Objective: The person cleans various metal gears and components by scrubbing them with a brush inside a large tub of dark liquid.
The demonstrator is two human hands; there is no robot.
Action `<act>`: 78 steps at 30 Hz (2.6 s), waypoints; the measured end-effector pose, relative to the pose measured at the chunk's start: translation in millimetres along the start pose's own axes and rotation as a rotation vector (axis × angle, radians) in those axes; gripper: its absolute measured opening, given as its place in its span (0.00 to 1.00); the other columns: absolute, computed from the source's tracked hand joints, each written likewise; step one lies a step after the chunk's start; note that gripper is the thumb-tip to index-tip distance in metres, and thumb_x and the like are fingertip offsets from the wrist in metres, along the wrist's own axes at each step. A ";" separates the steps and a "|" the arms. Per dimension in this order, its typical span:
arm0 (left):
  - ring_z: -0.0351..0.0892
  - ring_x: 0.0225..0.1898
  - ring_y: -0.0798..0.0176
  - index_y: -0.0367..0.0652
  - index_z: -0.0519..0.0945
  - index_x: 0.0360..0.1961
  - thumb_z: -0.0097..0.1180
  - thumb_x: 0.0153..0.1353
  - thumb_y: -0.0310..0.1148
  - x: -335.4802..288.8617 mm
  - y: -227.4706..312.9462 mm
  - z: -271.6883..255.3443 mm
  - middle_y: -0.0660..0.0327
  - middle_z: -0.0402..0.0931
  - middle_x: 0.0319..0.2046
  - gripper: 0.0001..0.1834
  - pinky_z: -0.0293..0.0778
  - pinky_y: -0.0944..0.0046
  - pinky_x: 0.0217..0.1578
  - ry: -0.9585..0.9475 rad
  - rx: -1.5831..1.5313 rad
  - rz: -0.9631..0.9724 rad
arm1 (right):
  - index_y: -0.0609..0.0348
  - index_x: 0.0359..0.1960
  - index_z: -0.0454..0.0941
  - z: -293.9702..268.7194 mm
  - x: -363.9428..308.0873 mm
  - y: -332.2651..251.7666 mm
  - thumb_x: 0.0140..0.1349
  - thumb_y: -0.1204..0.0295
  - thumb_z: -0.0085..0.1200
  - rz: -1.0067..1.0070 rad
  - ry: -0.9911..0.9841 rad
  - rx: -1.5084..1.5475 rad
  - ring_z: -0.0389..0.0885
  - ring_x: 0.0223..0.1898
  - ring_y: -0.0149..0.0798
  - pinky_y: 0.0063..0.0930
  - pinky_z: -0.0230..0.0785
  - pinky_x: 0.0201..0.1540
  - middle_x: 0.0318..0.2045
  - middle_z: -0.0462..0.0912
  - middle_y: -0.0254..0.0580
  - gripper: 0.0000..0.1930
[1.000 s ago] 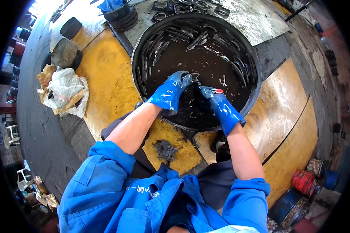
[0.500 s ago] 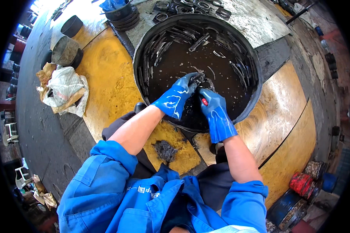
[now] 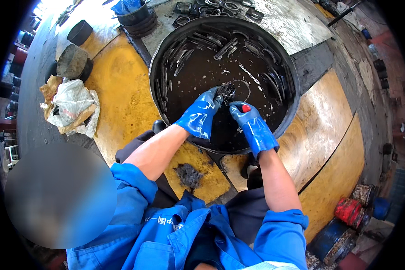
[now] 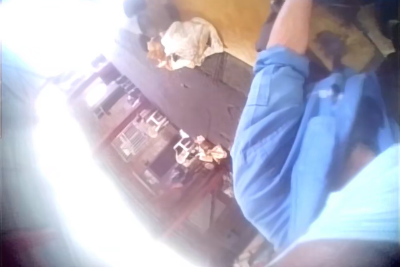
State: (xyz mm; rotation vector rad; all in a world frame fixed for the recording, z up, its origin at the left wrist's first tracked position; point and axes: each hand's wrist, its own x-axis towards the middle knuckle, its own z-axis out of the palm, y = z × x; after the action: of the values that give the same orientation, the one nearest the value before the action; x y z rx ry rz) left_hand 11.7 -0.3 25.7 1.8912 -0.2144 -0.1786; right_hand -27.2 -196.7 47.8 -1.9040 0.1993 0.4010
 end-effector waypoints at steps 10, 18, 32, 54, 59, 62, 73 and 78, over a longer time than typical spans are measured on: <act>0.81 0.56 0.37 0.40 0.81 0.60 0.58 0.70 0.39 14.6 -34.6 9.1 0.43 0.83 0.52 0.22 0.78 0.50 0.57 -0.033 0.196 -0.112 | 0.51 0.55 0.85 10.6 -10.2 2.3 0.67 0.68 0.59 -0.107 -0.015 -0.519 0.88 0.49 0.49 0.36 0.78 0.53 0.47 0.88 0.49 0.15; 0.81 0.53 0.61 0.40 0.79 0.64 0.54 0.76 0.39 6.4 -25.3 -18.6 0.53 0.84 0.54 0.21 0.74 0.60 0.59 -0.044 0.014 -0.129 | 0.53 0.49 0.88 -11.5 -7.3 -3.6 0.68 0.68 0.61 -0.204 0.125 -0.066 0.88 0.39 0.36 0.30 0.80 0.48 0.38 0.91 0.39 0.11; 0.75 0.40 0.69 0.35 0.84 0.52 0.49 0.78 0.48 10.5 -14.6 -34.1 0.64 0.83 0.39 0.24 0.72 0.64 0.46 -0.049 -0.237 -0.370 | 0.58 0.53 0.85 30.1 -8.4 -6.0 0.70 0.73 0.61 -0.235 0.198 0.170 0.84 0.43 0.28 0.25 0.78 0.49 0.45 0.88 0.35 0.12; 0.76 0.50 0.67 0.31 0.81 0.58 0.47 0.80 0.45 14.0 -37.0 -41.6 0.59 0.84 0.52 0.25 0.72 0.62 0.57 -0.041 -0.256 -0.437 | 0.59 0.47 0.88 29.6 31.2 1.0 0.66 0.72 0.63 -0.271 0.313 0.090 0.87 0.44 0.31 0.27 0.78 0.53 0.42 0.91 0.38 0.10; 0.77 0.52 0.66 0.31 0.80 0.60 0.49 0.79 0.44 10.0 -0.2 -36.8 0.58 0.83 0.53 0.25 0.71 0.63 0.59 -0.077 -0.265 -0.430 | 0.56 0.50 0.88 14.7 38.9 11.4 0.69 0.68 0.62 0.019 0.319 0.147 0.86 0.38 0.28 0.27 0.78 0.43 0.41 0.90 0.36 0.11; 0.77 0.54 0.65 0.32 0.80 0.61 0.49 0.79 0.44 13.3 -14.0 -31.4 0.57 0.83 0.54 0.25 0.70 0.63 0.60 -0.086 -0.272 -0.392 | 0.56 0.49 0.88 6.7 47.1 21.8 0.68 0.62 0.63 0.142 0.339 0.090 0.87 0.36 0.32 0.29 0.79 0.40 0.39 0.90 0.38 0.14; 0.78 0.57 0.64 0.32 0.79 0.62 0.51 0.78 0.43 17.3 -36.0 -24.0 0.56 0.82 0.56 0.24 0.70 0.64 0.62 -0.042 -0.280 -0.415 | 0.63 0.45 0.84 0.3 -0.9 -15.3 0.65 0.54 0.58 0.356 0.225 -0.068 0.81 0.42 0.38 0.38 0.71 0.50 0.38 0.86 0.43 0.22; 0.79 0.56 0.64 0.33 0.80 0.61 0.51 0.77 0.42 17.2 -71.5 -28.5 0.57 0.83 0.56 0.23 0.71 0.63 0.61 0.055 -0.294 -0.372 | 0.64 0.48 0.84 9.9 -9.5 -30.6 0.66 0.55 0.59 0.367 0.132 0.055 0.80 0.44 0.37 0.35 0.71 0.51 0.41 0.86 0.41 0.22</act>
State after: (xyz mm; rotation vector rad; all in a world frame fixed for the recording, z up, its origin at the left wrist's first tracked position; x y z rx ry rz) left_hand 39.3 44.6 -33.1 1.6249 0.1951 -0.3876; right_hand -27.8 -176.9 74.9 -1.8413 0.6474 0.5085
